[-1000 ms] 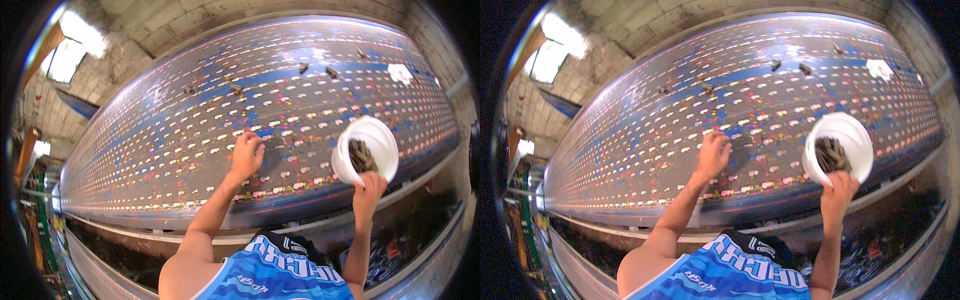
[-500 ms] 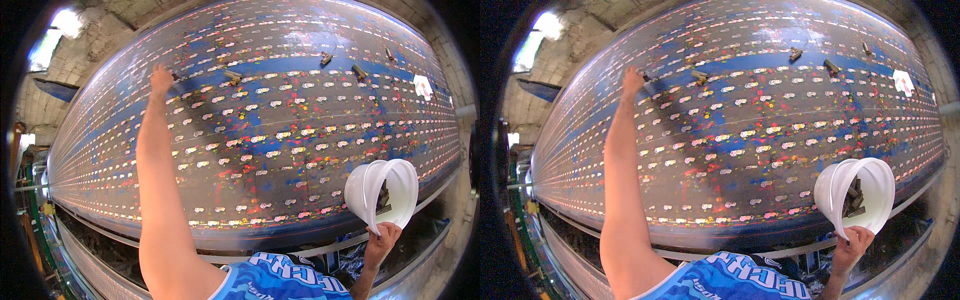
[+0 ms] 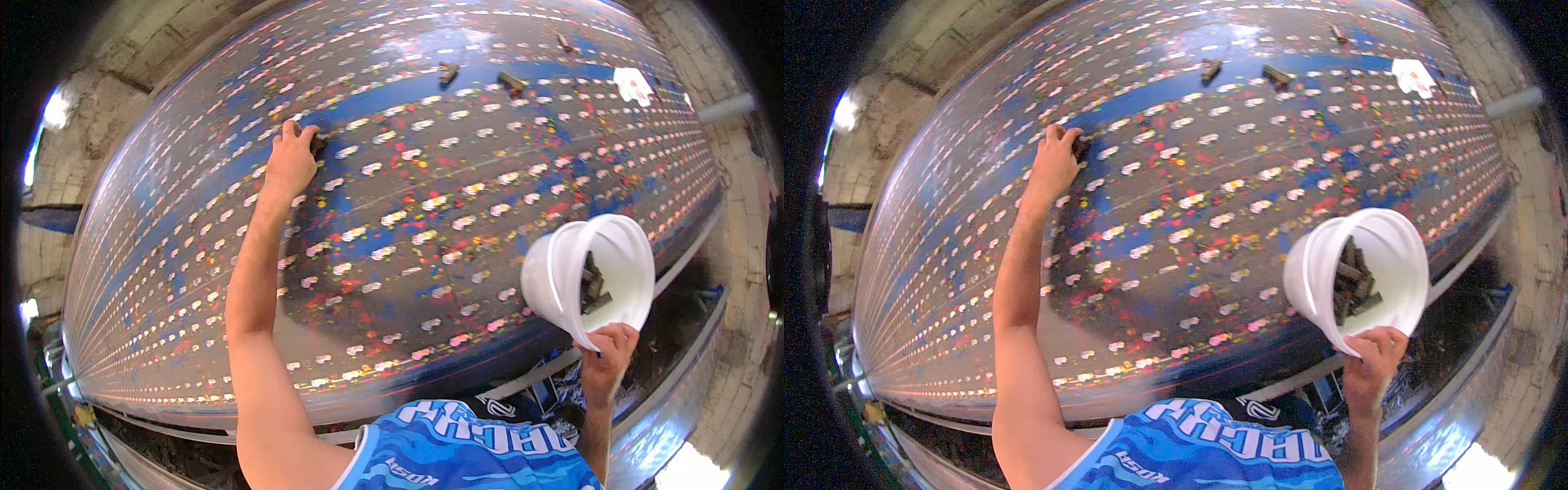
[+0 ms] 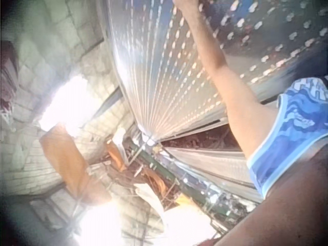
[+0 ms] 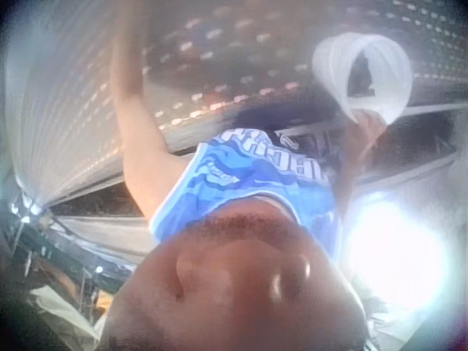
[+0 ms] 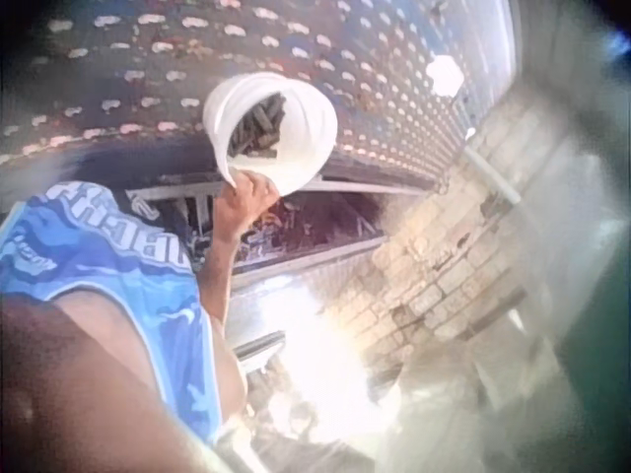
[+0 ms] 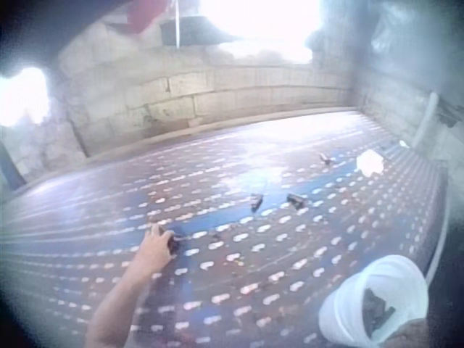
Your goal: The person picks small cylindrical objects from a moving conveyor belt and places them into a white bowl. They continue collecting the cylinders along the belt, then carry the bowl to a nearby table and set it down among other bowls.
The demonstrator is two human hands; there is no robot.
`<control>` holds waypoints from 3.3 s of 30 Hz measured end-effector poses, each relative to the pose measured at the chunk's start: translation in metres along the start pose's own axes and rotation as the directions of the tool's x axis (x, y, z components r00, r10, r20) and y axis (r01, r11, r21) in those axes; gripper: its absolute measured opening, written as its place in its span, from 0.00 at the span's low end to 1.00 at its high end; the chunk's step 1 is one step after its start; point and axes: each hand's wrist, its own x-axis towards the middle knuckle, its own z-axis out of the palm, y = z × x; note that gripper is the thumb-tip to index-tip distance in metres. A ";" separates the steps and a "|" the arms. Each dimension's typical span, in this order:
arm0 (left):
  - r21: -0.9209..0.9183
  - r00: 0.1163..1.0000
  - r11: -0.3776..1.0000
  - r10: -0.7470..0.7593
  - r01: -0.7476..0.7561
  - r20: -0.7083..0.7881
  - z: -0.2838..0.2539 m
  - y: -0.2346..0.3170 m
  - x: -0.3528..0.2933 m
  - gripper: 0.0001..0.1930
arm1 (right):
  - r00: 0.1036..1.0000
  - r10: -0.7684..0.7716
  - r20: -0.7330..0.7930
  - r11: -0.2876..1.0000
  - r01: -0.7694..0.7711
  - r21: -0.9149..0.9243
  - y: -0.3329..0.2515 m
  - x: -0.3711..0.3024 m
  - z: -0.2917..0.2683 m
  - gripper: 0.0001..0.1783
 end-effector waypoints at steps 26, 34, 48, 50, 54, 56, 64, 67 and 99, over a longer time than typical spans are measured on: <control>-0.311 0.997 0.950 -0.004 -0.019 -0.072 -0.097 0.638 -0.175 0.16 | 0.772 -0.614 -0.167 0.658 0.617 0.432 0.222 0.001 -0.041 0.03; -0.274 0.759 0.877 0.143 -0.394 -0.635 -0.075 0.739 -0.183 0.05 | 0.912 -0.382 -0.151 0.557 0.358 0.749 0.325 0.008 -0.045 0.13; -0.342 0.775 0.930 -0.118 -0.133 -0.621 0.011 0.624 -0.022 0.10 | 0.946 -0.281 -0.164 0.908 0.317 0.273 0.494 0.130 -0.138 0.05; -0.344 0.765 0.938 -0.194 -0.038 -0.614 0.034 0.564 0.018 0.11 | 0.951 -0.263 -0.166 0.952 0.283 0.117 0.524 0.145 -0.135 0.05; -0.123 0.797 0.987 -0.152 0.098 -0.585 0.068 0.427 0.090 0.13 | 0.972 -0.184 -0.149 0.977 0.198 0.085 0.562 0.178 -0.131 0.07; -0.075 0.825 0.978 -0.203 0.193 -0.527 0.078 0.355 0.116 0.13 | 0.977 -0.203 -0.069 0.974 0.209 0.090 0.543 0.200 -0.133 0.07; 0.012 0.878 0.888 -0.453 0.460 -0.153 0.120 0.287 0.222 0.28 | 0.998 -0.062 0.006 0.993 0.061 0.099 0.520 0.199 -0.127 0.03; 0.115 0.833 0.835 -0.547 0.538 0.078 0.132 0.312 0.242 0.32 | 0.998 -0.069 0.006 0.993 0.068 0.093 0.518 0.204 -0.127 0.02; -0.337 0.926 0.874 0.269 -0.351 -0.265 0.033 1.011 0.117 0.14 | 0.855 -0.519 0.002 0.815 0.495 0.300 0.649 0.220 -0.172 0.03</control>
